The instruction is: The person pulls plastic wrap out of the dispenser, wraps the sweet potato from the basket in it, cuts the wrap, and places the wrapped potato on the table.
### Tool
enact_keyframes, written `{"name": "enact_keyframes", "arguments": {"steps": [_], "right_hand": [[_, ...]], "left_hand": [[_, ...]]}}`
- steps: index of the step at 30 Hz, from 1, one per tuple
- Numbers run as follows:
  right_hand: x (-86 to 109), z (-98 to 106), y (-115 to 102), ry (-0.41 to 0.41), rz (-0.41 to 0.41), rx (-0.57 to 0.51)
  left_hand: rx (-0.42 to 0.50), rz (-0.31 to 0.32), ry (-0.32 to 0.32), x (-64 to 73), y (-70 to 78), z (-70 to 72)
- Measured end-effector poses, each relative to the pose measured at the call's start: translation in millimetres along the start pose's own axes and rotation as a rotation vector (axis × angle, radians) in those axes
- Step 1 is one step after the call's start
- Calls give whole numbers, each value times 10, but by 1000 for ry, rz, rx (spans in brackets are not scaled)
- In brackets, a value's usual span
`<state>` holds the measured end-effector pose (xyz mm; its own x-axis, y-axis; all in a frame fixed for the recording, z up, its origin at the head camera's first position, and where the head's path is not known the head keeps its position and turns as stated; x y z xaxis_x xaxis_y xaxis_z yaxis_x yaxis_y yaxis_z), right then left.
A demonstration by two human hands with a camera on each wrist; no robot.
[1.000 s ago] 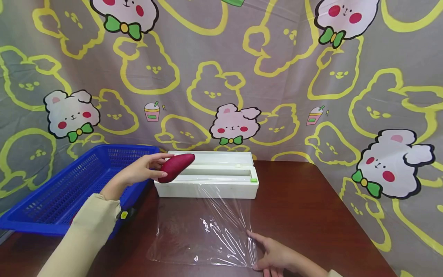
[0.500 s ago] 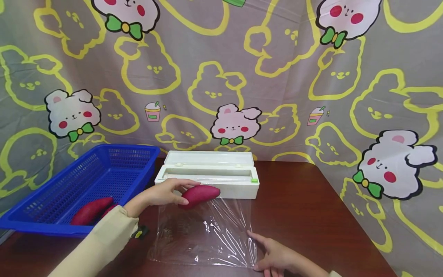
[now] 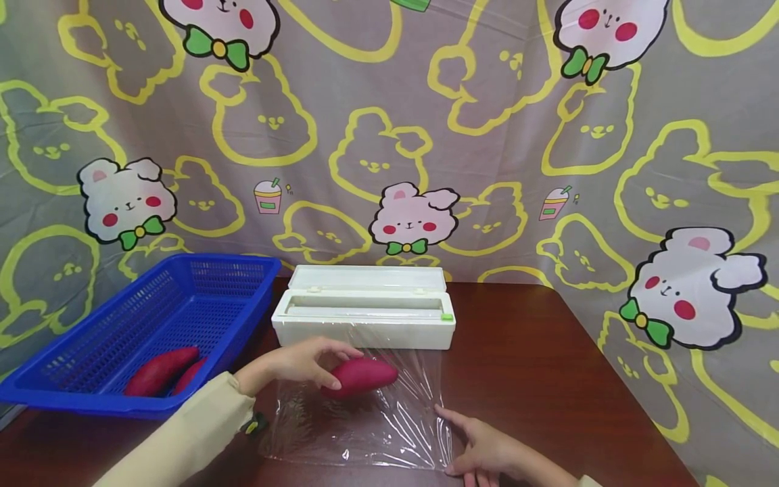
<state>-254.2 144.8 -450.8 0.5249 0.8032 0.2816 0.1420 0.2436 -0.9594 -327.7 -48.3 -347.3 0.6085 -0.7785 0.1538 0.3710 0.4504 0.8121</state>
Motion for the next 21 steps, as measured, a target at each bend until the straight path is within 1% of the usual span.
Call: {"name": "enact_keyframes", "arguments": {"steps": [4, 9, 16, 21], "right_hand": [[2, 3, 3, 5, -5, -1], [0, 5, 13, 12, -16, 2], [-3, 6, 11, 10, -19, 21], [10, 6, -17, 37, -13, 89]], "left_hand": [[18, 15, -46, -37, -46, -100], [37, 55, -78, -73, -129, -207], [56, 91, -99, -98, -216, -338], [13, 102, -100, -98, -218, -376]]}}
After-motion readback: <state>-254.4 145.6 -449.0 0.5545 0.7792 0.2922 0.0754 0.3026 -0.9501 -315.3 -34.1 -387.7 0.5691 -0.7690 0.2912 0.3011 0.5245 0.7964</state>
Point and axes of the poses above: each hand's wrist, its own x-axis away from the middle knuckle, its own z-axis out of the back of the hand, y = z × x, the point moved 10 cm from there along -x, towards the middle knuckle, and after that the axes turned 8 degrees about -y, right-handed, at the moved point
